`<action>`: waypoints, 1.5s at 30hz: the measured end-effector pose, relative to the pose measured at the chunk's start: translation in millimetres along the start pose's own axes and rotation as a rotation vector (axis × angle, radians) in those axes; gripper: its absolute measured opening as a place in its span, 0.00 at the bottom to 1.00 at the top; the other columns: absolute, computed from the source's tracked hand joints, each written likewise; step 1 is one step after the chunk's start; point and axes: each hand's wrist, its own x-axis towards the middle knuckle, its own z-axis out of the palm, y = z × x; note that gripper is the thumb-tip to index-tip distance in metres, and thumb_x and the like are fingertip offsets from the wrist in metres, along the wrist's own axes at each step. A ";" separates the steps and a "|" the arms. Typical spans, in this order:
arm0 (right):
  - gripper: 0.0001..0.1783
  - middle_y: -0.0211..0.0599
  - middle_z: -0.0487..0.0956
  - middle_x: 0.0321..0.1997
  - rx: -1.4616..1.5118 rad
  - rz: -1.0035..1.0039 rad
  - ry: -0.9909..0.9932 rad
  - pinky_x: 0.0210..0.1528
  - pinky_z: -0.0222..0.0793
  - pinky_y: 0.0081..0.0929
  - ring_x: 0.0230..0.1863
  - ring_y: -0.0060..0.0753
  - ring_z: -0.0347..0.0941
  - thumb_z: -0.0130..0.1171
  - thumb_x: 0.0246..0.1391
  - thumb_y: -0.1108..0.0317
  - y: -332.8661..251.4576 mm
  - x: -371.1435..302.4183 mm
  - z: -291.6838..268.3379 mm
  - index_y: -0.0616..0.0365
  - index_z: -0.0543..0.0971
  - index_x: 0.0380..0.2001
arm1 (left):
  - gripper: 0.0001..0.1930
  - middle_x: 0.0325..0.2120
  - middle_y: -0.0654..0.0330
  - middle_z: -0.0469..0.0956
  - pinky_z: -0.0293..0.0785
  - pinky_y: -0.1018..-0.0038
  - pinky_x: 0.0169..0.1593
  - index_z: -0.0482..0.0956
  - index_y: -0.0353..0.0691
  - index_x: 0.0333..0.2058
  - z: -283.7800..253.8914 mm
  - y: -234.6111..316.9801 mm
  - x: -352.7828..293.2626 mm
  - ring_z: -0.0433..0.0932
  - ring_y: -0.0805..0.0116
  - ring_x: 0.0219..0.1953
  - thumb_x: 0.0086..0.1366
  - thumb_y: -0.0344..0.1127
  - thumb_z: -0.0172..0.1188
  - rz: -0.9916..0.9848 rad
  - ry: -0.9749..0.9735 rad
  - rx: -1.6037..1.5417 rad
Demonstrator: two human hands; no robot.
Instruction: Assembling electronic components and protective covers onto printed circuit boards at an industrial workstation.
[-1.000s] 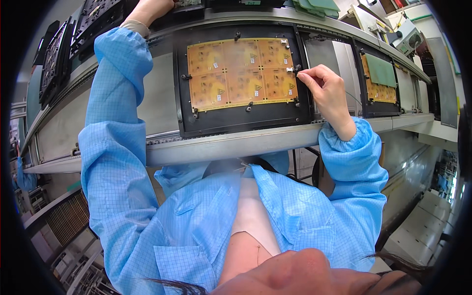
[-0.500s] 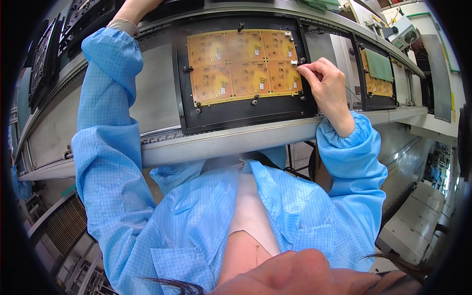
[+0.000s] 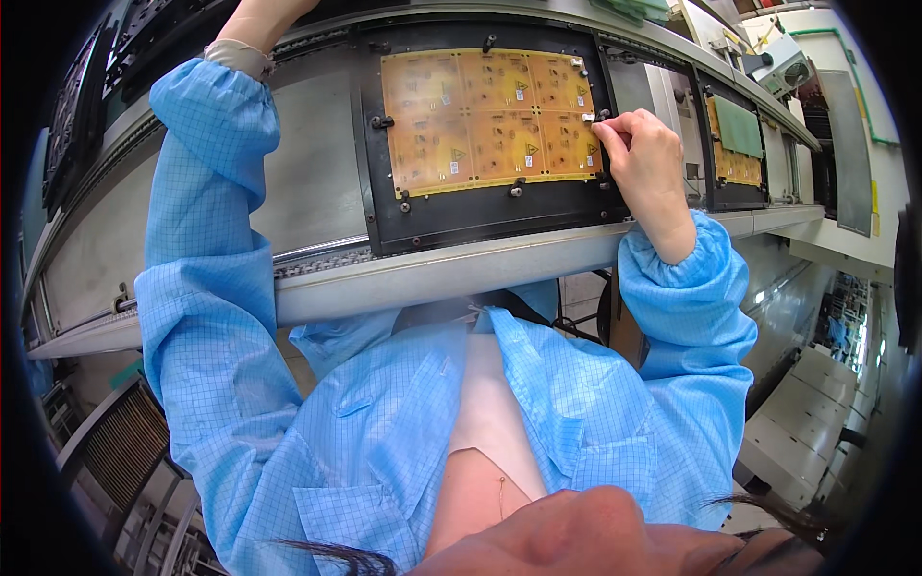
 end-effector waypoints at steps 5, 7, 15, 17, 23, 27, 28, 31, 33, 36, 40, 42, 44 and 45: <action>0.13 0.45 0.81 0.31 -0.115 0.082 -0.090 0.37 0.74 0.39 0.31 0.47 0.79 0.65 0.56 0.62 -5.5 5.7 -3.4 0.63 0.84 0.29 | 0.05 0.26 0.48 0.83 0.79 0.62 0.40 0.85 0.35 0.28 -6.3 11.0 -0.2 0.83 0.50 0.33 0.51 0.27 0.63 -0.013 -0.037 -0.022; 0.12 0.44 0.80 0.31 -0.130 0.056 -0.056 0.37 0.73 0.39 0.32 0.48 0.79 0.65 0.57 0.63 -7.2 3.7 0.2 0.62 0.85 0.30 | 0.05 0.26 0.48 0.83 0.78 0.62 0.40 0.85 0.35 0.28 -7.6 15.9 -1.9 0.83 0.50 0.33 0.52 0.27 0.63 -0.005 -0.018 -0.024; 0.09 0.43 0.79 0.30 -0.003 -0.014 0.045 0.36 0.72 0.37 0.31 0.46 0.78 0.64 0.57 0.65 5.9 -4.3 8.3 0.61 0.85 0.32 | 0.05 0.28 0.46 0.81 0.77 0.61 0.39 0.84 0.33 0.28 6.3 -4.5 1.1 0.81 0.50 0.34 0.52 0.27 0.63 0.055 0.048 -0.086; 0.08 0.42 0.80 0.30 0.053 0.009 0.055 0.34 0.72 0.34 0.30 0.43 0.77 0.65 0.56 0.67 6.2 -4.9 8.8 0.61 0.85 0.32 | 0.05 0.28 0.46 0.81 0.76 0.61 0.40 0.84 0.33 0.28 12.8 -12.4 2.1 0.81 0.49 0.34 0.51 0.26 0.63 0.075 0.068 -0.059; 0.09 0.39 0.80 0.28 0.231 0.066 0.071 0.31 0.71 0.28 0.25 0.31 0.76 0.67 0.56 0.66 10.5 -6.4 17.0 0.61 0.85 0.33 | 0.06 0.28 0.48 0.77 0.75 0.61 0.40 0.84 0.35 0.28 7.5 -11.3 -1.3 0.78 0.49 0.36 0.51 0.25 0.61 0.036 0.096 -0.018; 0.10 0.39 0.81 0.27 0.281 0.131 0.088 0.30 0.71 0.26 0.24 0.27 0.76 0.67 0.56 0.65 11.1 -8.3 18.0 0.62 0.85 0.32 | 0.05 0.29 0.48 0.76 0.75 0.61 0.41 0.84 0.35 0.28 5.0 4.8 -1.6 0.78 0.49 0.36 0.54 0.24 0.60 0.041 0.115 -0.035; 0.10 0.39 0.81 0.26 0.275 0.136 0.098 0.29 0.71 0.26 0.24 0.27 0.75 0.67 0.56 0.65 9.2 -8.6 18.4 0.62 0.85 0.31 | 0.05 0.29 0.48 0.76 0.74 0.61 0.41 0.84 0.35 0.28 3.8 5.6 -2.3 0.77 0.49 0.36 0.54 0.24 0.59 0.056 0.136 -0.046; 0.10 0.38 0.81 0.26 0.281 0.137 0.116 0.29 0.71 0.25 0.24 0.26 0.75 0.67 0.56 0.65 6.5 -7.9 21.6 0.62 0.85 0.31 | 0.05 0.30 0.48 0.76 0.74 0.61 0.40 0.84 0.34 0.28 -0.8 7.9 -5.0 0.77 0.49 0.35 0.56 0.23 0.59 0.085 0.171 -0.053; 0.10 0.38 0.81 0.26 0.289 0.136 0.128 0.29 0.70 0.25 0.23 0.26 0.75 0.67 0.56 0.65 5.6 -7.9 22.9 0.62 0.85 0.30 | 0.05 0.30 0.48 0.76 0.74 0.61 0.40 0.84 0.34 0.28 -0.9 7.5 -5.3 0.77 0.49 0.35 0.56 0.23 0.58 0.089 0.175 -0.070; 0.09 0.37 0.80 0.26 0.269 0.135 0.141 0.29 0.70 0.26 0.23 0.26 0.74 0.67 0.56 0.66 3.5 -9.0 23.5 0.62 0.85 0.30 | 0.05 0.30 0.49 0.76 0.74 0.62 0.39 0.83 0.33 0.28 -2.1 9.8 -6.2 0.77 0.49 0.35 0.56 0.22 0.58 0.095 0.192 -0.106; 0.10 0.38 0.79 0.27 0.214 0.139 0.129 0.30 0.71 0.31 0.25 0.33 0.76 0.66 0.56 0.65 0.2 -10.0 23.0 0.61 0.83 0.28 | 0.05 0.29 0.50 0.75 0.74 0.66 0.36 0.83 0.32 0.29 -5.2 17.2 -7.7 0.77 0.53 0.32 0.57 0.21 0.58 0.056 0.207 -0.152; 0.11 0.39 0.78 0.28 0.193 0.150 0.118 0.31 0.72 0.35 0.26 0.39 0.78 0.66 0.56 0.64 -1.4 -10.5 22.3 0.60 0.82 0.27 | 0.05 0.29 0.51 0.75 0.74 0.67 0.35 0.83 0.32 0.29 -6.6 20.1 -8.2 0.78 0.55 0.31 0.57 0.21 0.58 0.050 0.226 -0.191; 0.12 0.38 0.78 0.28 0.134 0.151 0.131 0.31 0.72 0.35 0.26 0.40 0.78 0.66 0.56 0.63 -2.8 -10.1 22.5 0.60 0.82 0.26 | 0.05 0.29 0.52 0.75 0.74 0.69 0.34 0.83 0.32 0.29 -8.3 21.9 -9.1 0.78 0.57 0.30 0.57 0.21 0.58 0.044 0.247 -0.228; 0.12 0.38 0.78 0.28 0.134 0.149 0.132 0.31 0.72 0.35 0.26 0.40 0.78 0.66 0.56 0.63 -3.4 -9.6 22.5 0.60 0.82 0.26 | 0.05 0.29 0.52 0.74 0.74 0.70 0.34 0.83 0.32 0.29 -9.2 22.4 -9.5 0.78 0.58 0.30 0.57 0.20 0.58 0.039 0.249 -0.246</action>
